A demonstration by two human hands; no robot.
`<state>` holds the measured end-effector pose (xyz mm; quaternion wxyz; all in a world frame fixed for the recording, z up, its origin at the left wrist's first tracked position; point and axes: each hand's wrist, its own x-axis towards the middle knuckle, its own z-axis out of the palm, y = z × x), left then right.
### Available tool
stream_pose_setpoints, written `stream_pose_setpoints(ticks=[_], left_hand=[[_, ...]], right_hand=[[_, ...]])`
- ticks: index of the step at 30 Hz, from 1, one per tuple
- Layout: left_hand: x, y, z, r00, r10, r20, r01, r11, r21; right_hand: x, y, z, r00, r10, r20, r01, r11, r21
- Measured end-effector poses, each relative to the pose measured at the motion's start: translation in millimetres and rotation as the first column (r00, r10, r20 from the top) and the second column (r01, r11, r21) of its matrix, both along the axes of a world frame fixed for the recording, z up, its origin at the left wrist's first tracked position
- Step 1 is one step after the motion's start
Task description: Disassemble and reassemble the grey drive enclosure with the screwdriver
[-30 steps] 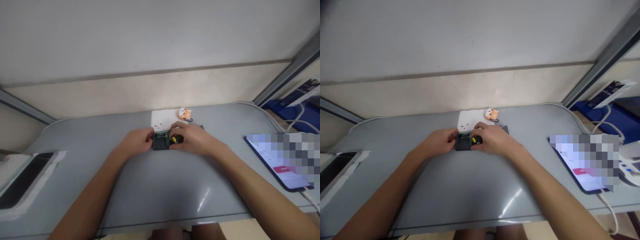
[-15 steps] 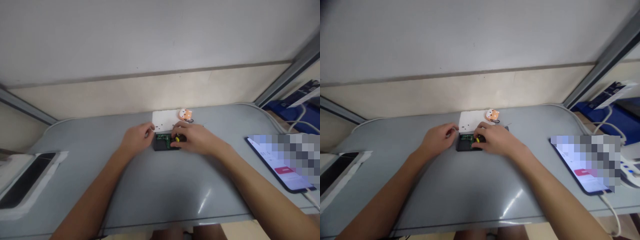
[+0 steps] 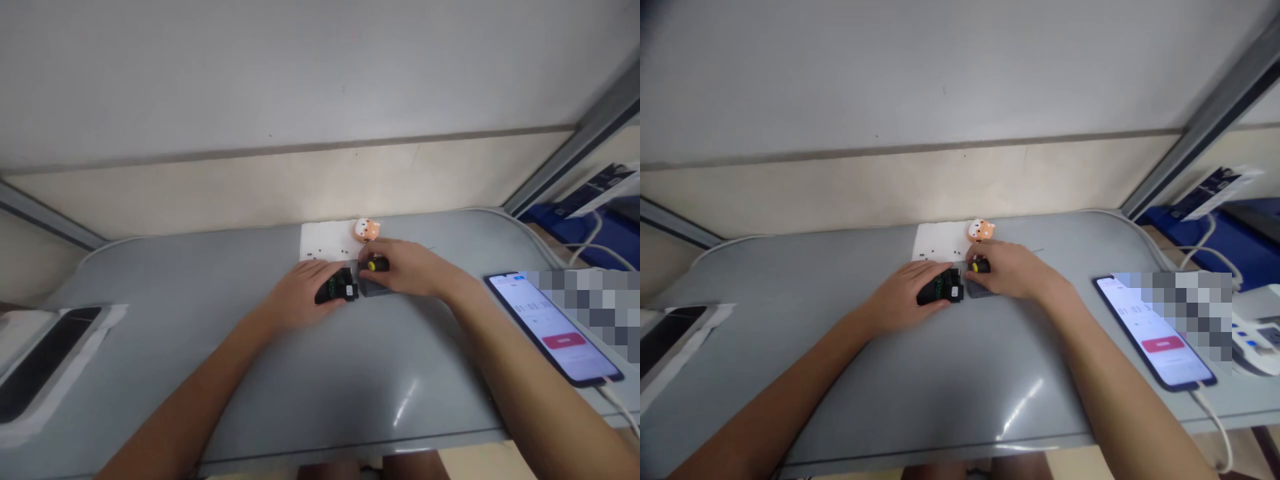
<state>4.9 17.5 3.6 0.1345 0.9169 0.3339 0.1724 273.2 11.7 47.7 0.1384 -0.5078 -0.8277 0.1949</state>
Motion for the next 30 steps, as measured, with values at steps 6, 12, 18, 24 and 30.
stream_pose_setpoints(ticks=[6, 12, 18, 24, 30], left_hand=[[1.4, -0.5, -0.9, 1.000, 0.021, -0.010, -0.021, 1.000, -0.006], [2.8, -0.9, -3.0, 0.999, 0.044, 0.016, -0.044, 0.999, -0.021], [4.3, -3.4, -0.4, 0.999, 0.040, 0.008, -0.040, 0.999, 0.007], [3.9, -4.1, 2.7, 1.000, 0.019, 0.002, -0.019, 0.999, 0.026], [3.9, -4.5, 2.8, 1.000, 0.023, 0.017, -0.024, 0.999, 0.040]], right_hand=[[-4.5, -4.4, 7.9, 0.941, -0.081, -0.329, 0.203, 0.913, 0.353], [-13.8, -5.6, 6.5, 0.608, -0.134, -0.783, 0.631, 0.679, 0.374], [-19.3, 5.7, -8.5, 0.578, -0.382, -0.721, 0.683, 0.709, 0.172], [-26.2, 3.2, -14.5, 0.621, -0.417, -0.663, 0.633, 0.767, 0.110], [-28.9, 1.4, -14.6, 0.662, -0.418, -0.622, 0.593, 0.800, 0.095]])
